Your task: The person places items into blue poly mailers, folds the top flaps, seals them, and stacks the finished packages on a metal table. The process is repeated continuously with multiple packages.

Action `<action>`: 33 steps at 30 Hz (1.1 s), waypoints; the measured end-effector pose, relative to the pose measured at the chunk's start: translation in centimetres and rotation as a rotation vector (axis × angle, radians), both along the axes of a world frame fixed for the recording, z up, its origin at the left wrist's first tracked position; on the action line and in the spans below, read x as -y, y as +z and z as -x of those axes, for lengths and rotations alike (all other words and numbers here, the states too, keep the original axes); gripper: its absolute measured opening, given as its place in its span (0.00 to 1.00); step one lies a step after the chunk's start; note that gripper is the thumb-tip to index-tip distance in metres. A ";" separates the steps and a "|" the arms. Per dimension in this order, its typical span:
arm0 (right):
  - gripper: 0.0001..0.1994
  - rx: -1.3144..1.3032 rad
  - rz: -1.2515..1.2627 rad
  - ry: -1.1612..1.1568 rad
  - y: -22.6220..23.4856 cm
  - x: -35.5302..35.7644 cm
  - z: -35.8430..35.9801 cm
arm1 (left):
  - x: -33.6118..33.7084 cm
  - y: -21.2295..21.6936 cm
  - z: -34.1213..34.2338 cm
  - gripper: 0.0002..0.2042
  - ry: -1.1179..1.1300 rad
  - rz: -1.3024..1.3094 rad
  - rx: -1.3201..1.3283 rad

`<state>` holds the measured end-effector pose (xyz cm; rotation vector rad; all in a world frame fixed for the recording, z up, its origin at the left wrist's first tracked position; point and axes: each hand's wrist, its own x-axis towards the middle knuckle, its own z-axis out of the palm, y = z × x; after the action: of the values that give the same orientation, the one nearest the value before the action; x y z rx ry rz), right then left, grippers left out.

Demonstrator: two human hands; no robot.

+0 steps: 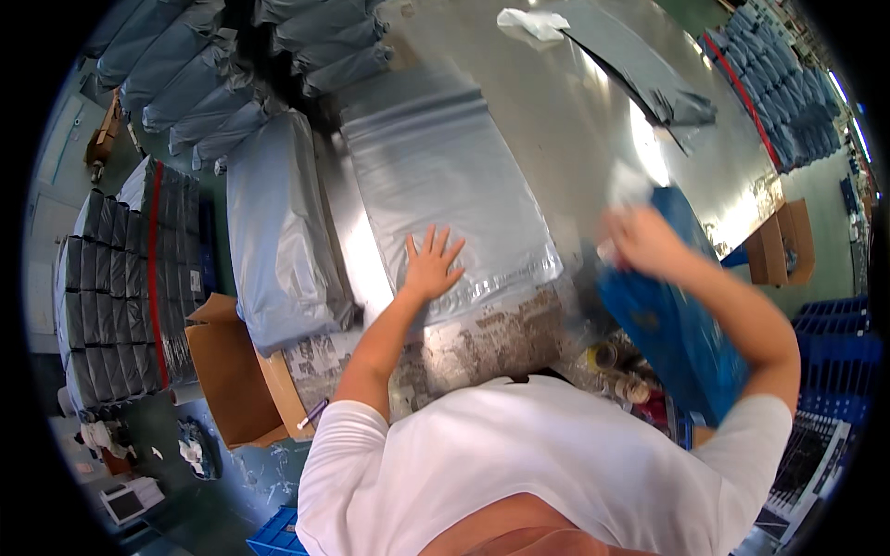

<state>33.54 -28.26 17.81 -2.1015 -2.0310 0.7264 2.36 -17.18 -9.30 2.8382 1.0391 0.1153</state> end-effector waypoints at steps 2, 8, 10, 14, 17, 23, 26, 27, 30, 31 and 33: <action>0.15 -0.332 -0.589 0.109 2.4 -8.3 -1.1 | -0.1 -0.1 0.7 0.26 -0.028 -0.017 0.004; 0.50 -0.317 -0.086 -0.476 -12.1 -8.4 -15.8 | 3.4 0.8 1.9 0.23 0.263 0.215 0.452; 0.47 -0.438 -0.017 -0.285 -21.5 -6.8 -13.1 | 3.6 0.6 1.8 0.22 0.338 0.383 0.628; 0.28 -0.595 -0.135 -0.087 -27.0 -8.0 -0.9 | 1.7 1.7 0.6 0.23 0.588 0.623 1.019; 0.17 -0.560 0.212 -0.153 -24.1 -10.5 5.1 | -1.5 2.7 1.2 0.22 0.851 0.368 1.092; 0.12 -0.811 -0.263 -0.050 -27.6 -8.3 7.7 | -1.7 2.8 3.0 0.11 1.009 0.516 1.475; 0.13 -0.822 -0.247 -0.093 -28.0 -6.8 9.0 | 0.9 0.4 4.3 0.08 0.906 0.636 1.446; 0.14 -0.820 -0.174 -0.146 -27.6 -6.5 9.6 | 1.4 -0.2 4.3 0.09 0.859 0.631 1.356; 0.15 -0.637 -0.280 -0.147 -27.2 -6.3 10.5 | 0.8 -1.5 4.3 0.09 0.825 0.547 1.277; 0.15 -0.549 -0.364 -0.113 -27.3 -6.3 10.7 | 0.1 -2.4 4.7 0.08 0.817 0.442 1.223; 0.15 -0.402 -0.500 -0.114 -27.5 -5.6 9.3 | -0.5 -2.9 5.1 0.07 0.775 0.460 1.230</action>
<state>24.26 -22.68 -9.72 -1.6199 -1.6472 0.5025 -2.72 -16.64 -12.21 1.3154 1.3868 1.2524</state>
